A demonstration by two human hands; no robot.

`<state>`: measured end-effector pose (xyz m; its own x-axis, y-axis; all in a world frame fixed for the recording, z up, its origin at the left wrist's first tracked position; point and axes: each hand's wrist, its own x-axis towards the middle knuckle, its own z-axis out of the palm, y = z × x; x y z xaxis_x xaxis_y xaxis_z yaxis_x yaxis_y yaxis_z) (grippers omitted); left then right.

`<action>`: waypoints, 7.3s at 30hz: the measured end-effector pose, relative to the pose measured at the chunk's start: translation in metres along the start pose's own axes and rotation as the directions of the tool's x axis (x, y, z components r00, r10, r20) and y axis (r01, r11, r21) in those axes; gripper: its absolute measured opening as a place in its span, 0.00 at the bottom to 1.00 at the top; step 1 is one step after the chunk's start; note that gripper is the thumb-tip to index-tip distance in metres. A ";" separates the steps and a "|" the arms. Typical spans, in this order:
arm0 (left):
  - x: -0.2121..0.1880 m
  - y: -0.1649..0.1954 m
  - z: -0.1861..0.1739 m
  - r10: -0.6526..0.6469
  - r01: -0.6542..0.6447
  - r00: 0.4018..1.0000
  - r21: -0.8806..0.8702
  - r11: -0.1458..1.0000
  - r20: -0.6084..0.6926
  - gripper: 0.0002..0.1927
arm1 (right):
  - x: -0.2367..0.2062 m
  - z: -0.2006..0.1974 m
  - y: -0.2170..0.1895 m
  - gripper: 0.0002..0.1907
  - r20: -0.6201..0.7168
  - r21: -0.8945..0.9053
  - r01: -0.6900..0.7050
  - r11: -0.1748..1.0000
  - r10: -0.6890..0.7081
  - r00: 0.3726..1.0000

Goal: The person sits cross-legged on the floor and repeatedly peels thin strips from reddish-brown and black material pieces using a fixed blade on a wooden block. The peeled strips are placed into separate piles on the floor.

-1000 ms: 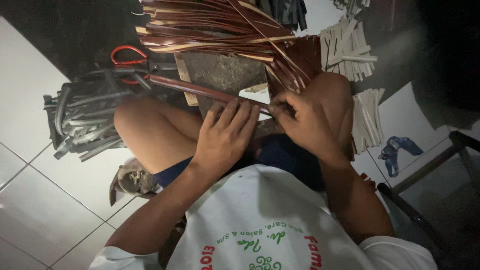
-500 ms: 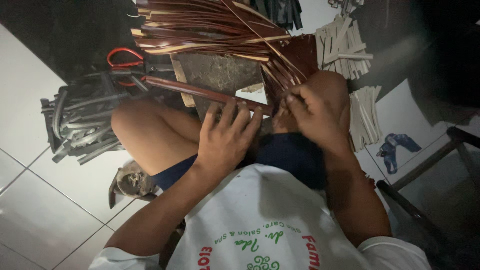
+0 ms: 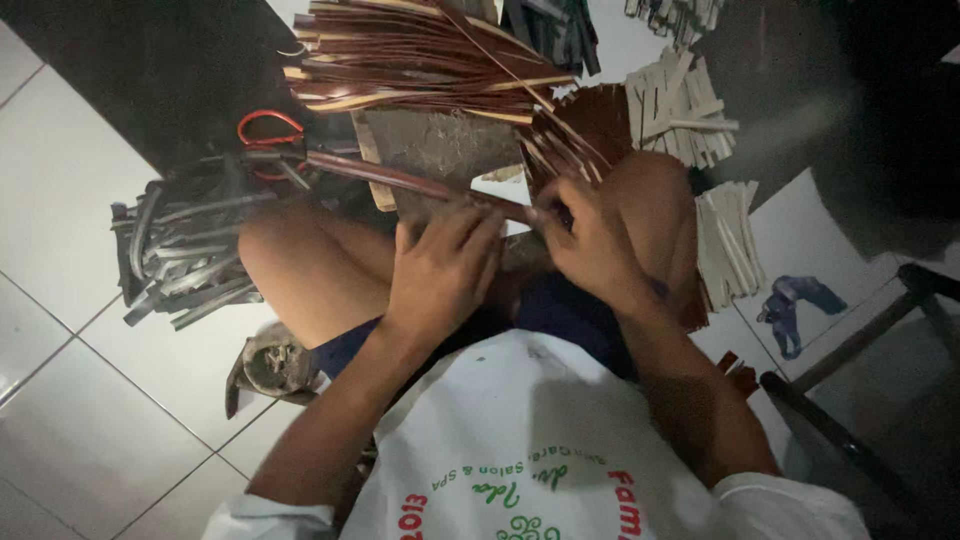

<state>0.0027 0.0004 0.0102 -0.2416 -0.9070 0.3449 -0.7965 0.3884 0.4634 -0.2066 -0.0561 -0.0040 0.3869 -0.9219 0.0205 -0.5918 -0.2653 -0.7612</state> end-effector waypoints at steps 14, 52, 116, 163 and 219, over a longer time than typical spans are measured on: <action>-0.024 0.035 0.003 -0.635 0.522 0.548 -0.816 -0.248 0.544 0.07 | -0.071 0.010 -0.035 0.09 0.130 0.604 -0.297 0.739 0.277 0.952; 0.032 0.018 -0.038 -0.480 0.528 0.833 -0.651 0.545 0.274 0.16 | 0.037 -0.169 0.138 0.10 -0.383 0.828 0.001 0.561 0.564 0.731; 0.001 -0.088 -0.019 -0.751 0.559 0.659 -0.684 0.467 0.026 0.22 | 0.156 -0.006 -0.092 0.14 -0.038 -0.233 0.149 0.961 -0.162 0.986; -0.010 -0.116 -0.011 -0.672 0.417 0.729 -0.696 0.585 -0.129 0.09 | 0.085 0.079 -0.077 0.10 0.253 0.315 -0.425 0.849 0.356 0.900; 0.004 -0.112 -0.035 0.108 -0.100 0.994 0.258 0.961 -0.017 0.20 | 0.097 0.065 -0.072 0.09 0.078 -0.258 -0.020 0.966 0.042 0.996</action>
<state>0.1101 -0.0414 -0.0121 -0.3172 -0.8567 0.4067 -0.8840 0.4224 0.2003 -0.0811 -0.1083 0.0107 0.4160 -0.9072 -0.0621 -0.7620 -0.3105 -0.5682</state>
